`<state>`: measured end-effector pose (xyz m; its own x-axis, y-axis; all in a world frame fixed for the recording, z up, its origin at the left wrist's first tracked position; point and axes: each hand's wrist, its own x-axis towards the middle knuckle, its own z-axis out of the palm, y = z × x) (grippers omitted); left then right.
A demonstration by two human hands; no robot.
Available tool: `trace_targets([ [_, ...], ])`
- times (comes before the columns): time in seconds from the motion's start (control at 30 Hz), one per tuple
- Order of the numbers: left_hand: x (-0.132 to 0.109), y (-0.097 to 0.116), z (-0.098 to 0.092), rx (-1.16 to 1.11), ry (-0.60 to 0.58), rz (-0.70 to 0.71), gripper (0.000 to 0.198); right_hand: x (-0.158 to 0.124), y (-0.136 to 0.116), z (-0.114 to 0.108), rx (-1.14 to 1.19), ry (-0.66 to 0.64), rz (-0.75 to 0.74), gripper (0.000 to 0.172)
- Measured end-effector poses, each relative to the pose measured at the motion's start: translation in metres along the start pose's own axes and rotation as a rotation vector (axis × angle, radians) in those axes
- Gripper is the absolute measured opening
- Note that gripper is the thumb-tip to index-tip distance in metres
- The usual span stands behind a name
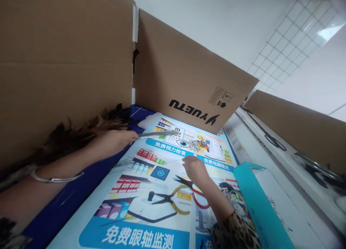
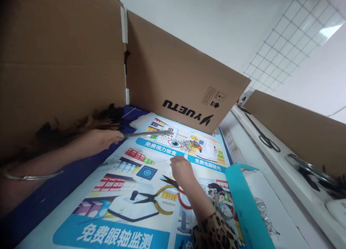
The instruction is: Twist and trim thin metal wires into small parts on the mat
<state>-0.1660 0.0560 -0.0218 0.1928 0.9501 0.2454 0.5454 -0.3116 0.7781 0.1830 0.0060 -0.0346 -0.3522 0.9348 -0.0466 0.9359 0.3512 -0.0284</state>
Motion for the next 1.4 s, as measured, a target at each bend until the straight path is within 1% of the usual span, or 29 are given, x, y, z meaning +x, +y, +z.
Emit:
trace_targets([
  [0.07,0.0,0.002,-0.014,0.049,0.031,0.02,0.022,0.015,-0.003,-0.004,-0.082,-0.058,-0.058,0.026],
  [0.13,-0.002,0.005,-0.024,0.084,0.069,0.028,0.027,0.031,-0.01,-0.005,-0.155,-0.124,-0.124,0.027],
  [0.2,-0.002,0.007,-0.03,0.095,0.089,0.036,0.029,0.045,-0.017,-0.005,-0.221,-0.177,-0.166,0.027],
  [0.27,-0.002,0.009,-0.032,0.089,0.106,0.042,0.03,0.056,-0.022,-0.005,-0.276,-0.213,-0.176,0.028],
  [0.37,0.0,0.01,-0.034,0.073,0.154,0.039,0.031,0.068,-0.024,-0.006,-0.336,-0.256,-0.156,0.033],
  [0.47,-0.002,0.018,-0.039,0.042,0.207,0.047,0.029,0.077,-0.024,-0.01,-0.369,-0.297,-0.112,0.038],
  [0.6,-0.012,0.04,-0.055,-0.105,0.283,0.111,0.023,0.087,-0.025,-0.015,-0.377,-0.331,-0.042,0.041],
  [0.7,-0.023,0.057,-0.066,-0.152,0.358,0.153,0.019,0.09,-0.026,-0.016,-0.368,-0.338,0.012,0.039],
  [0.8,-0.032,0.069,-0.071,-0.178,0.417,0.205,0.016,0.085,-0.027,-0.015,-0.352,-0.326,0.056,0.041],
  [0.9,-0.037,0.076,-0.071,-0.197,0.445,0.246,0.014,0.071,-0.035,-0.015,-0.325,-0.308,0.075,0.042],
  [0.97,-0.039,0.079,-0.071,-0.198,0.437,0.252,0.014,0.058,-0.047,-0.015,-0.3,-0.291,0.065,0.039],
  [1.03,-0.042,0.082,-0.071,-0.193,0.417,0.253,0.015,0.042,-0.065,-0.017,-0.264,-0.277,0.027,0.034],
  [1.13,-0.046,0.087,-0.073,-0.179,0.4,0.261,0.018,0.018,-0.093,-0.02,-0.182,-0.276,-0.061,0.029],
  [1.2,-0.048,0.088,-0.074,-0.172,0.393,0.259,0.019,0.004,-0.106,-0.022,-0.064,-0.25,-0.128,0.029],
  [1.27,-0.049,0.089,-0.075,-0.188,0.424,0.287,0.017,-0.007,-0.109,-0.024,0.066,-0.219,-0.16,0.032],
  [1.4,-0.05,0.09,-0.077,-0.246,0.533,0.409,0.007,-0.025,-0.101,-0.027,0.244,-0.21,-0.183,0.033],
])
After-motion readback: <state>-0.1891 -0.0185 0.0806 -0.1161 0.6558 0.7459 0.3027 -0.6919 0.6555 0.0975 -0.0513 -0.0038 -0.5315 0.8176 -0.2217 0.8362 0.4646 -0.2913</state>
